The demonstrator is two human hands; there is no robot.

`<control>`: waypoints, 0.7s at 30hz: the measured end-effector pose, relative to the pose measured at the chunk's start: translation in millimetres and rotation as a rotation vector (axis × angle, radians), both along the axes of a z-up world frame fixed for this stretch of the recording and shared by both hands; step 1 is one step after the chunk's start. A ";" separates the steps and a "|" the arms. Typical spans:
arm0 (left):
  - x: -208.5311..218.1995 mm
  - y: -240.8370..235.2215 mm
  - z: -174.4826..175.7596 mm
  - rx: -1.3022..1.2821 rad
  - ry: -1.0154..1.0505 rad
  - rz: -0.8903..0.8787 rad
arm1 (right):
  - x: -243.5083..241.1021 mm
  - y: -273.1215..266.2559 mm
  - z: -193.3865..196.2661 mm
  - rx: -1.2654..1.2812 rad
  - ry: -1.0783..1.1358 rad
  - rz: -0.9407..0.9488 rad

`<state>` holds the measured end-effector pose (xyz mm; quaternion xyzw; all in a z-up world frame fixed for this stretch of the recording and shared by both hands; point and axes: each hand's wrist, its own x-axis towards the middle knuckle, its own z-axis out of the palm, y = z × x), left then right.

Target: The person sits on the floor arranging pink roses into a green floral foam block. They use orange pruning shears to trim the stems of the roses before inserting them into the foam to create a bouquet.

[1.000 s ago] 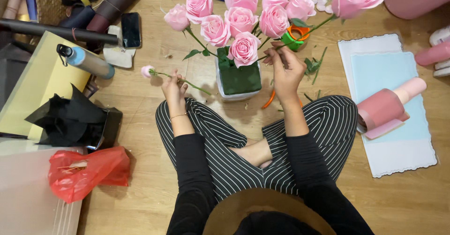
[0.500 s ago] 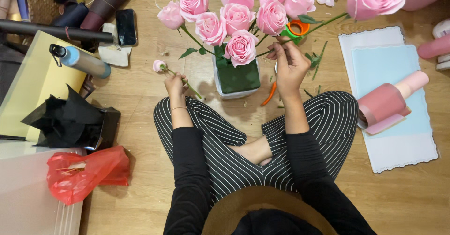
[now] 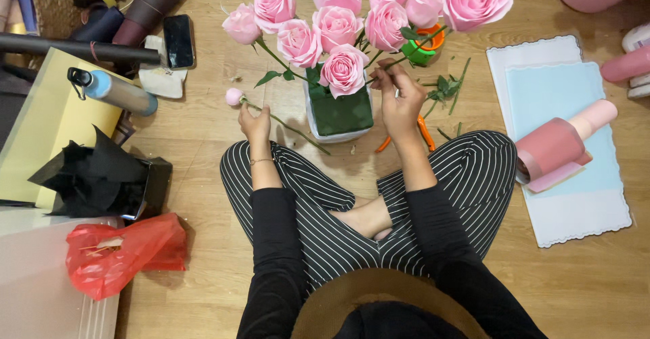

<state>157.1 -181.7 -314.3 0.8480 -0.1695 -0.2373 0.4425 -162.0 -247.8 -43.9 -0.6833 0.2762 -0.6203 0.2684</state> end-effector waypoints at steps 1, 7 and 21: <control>-8.6 4.4 21.3 0.000 0.000 0.000 | 2.2 -1.7 -3.6 0.000 0.000 0.000; -76.1 42.0 185.4 -0.579 0.253 -0.474 | 11.9 -6.9 -24.5 0.077 0.016 -0.052; -104.5 53.3 176.5 -0.548 0.338 -0.940 | 15.0 2.7 -34.2 0.064 -0.095 -0.180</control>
